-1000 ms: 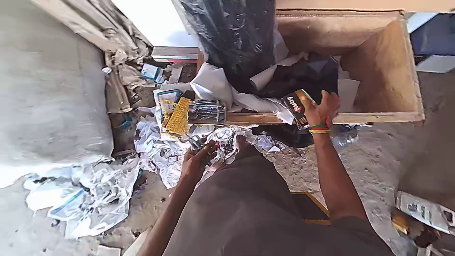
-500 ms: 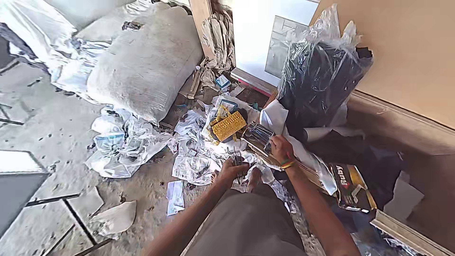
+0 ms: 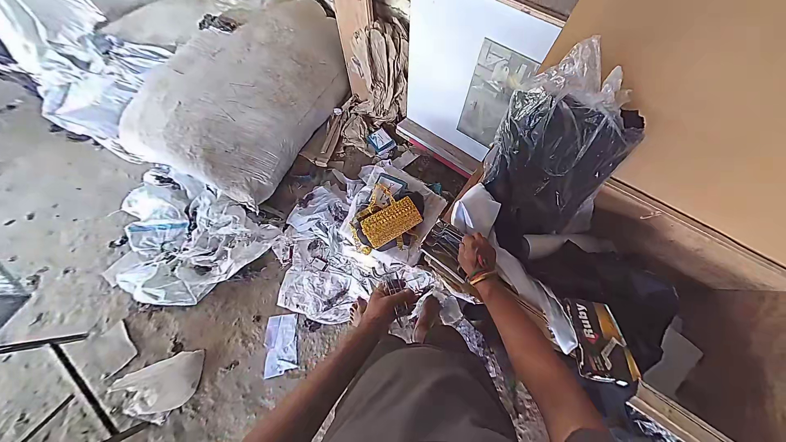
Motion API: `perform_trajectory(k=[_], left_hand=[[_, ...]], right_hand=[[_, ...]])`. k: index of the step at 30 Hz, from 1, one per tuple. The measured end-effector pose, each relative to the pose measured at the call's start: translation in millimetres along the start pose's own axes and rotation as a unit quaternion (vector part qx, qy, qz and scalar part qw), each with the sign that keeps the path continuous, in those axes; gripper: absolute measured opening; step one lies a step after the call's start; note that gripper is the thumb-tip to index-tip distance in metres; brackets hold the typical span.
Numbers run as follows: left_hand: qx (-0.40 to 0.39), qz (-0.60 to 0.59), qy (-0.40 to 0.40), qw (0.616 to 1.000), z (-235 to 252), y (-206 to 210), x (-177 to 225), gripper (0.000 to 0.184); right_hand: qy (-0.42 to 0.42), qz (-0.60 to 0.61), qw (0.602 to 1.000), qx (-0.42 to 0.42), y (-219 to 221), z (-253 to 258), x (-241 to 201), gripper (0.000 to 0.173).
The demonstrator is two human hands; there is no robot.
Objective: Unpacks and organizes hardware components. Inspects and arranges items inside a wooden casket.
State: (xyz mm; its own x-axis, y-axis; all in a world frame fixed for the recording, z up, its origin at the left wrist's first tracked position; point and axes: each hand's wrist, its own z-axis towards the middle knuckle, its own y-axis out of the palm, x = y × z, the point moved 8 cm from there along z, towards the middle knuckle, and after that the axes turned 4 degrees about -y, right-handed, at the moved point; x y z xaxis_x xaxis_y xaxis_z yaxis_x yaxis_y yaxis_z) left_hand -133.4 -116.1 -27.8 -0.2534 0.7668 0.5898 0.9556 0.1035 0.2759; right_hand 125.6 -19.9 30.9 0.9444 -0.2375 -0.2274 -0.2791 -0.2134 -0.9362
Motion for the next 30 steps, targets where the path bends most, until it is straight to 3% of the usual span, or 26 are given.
perform_trajectory(k=[9,14,16,18,20,22,30], left_hand=[[-0.003,-0.047,-0.003,0.999,-5.3,26.6,18.9,0.033],[-0.023,-0.067,0.000,0.997,-7.1,53.9,38.8,0.033],[-0.040,-0.060,0.000,0.997,-8.1,67.3,44.6,0.033],[-0.057,-0.044,-0.001,0.997,-10.1,80.7,46.8,0.034],[-0.069,-0.028,-0.007,0.997,-12.8,92.8,42.9,0.036],[-0.077,-0.022,-0.015,0.997,-14.8,103.8,35.4,0.037],[-0.103,-0.029,-0.014,0.994,-16.3,114.3,17.7,0.035]], right_hand=[[0.005,0.053,0.998,-0.042,-14.7,-1.9,1.1,0.028],[0.036,0.222,0.971,-0.079,-24.8,-9.3,14.0,0.026],[0.067,0.356,0.930,-0.057,-24.5,-13.4,20.5,0.018],[0.132,0.517,0.844,-0.053,-22.6,-25.3,20.2,0.013],[0.193,0.625,0.754,-0.061,-15.6,-35.9,17.9,0.022],[0.225,0.682,0.692,-0.067,-9.9,-41.9,13.5,0.027],[0.210,0.786,0.571,-0.109,9.5,-49.7,5.6,0.029]])
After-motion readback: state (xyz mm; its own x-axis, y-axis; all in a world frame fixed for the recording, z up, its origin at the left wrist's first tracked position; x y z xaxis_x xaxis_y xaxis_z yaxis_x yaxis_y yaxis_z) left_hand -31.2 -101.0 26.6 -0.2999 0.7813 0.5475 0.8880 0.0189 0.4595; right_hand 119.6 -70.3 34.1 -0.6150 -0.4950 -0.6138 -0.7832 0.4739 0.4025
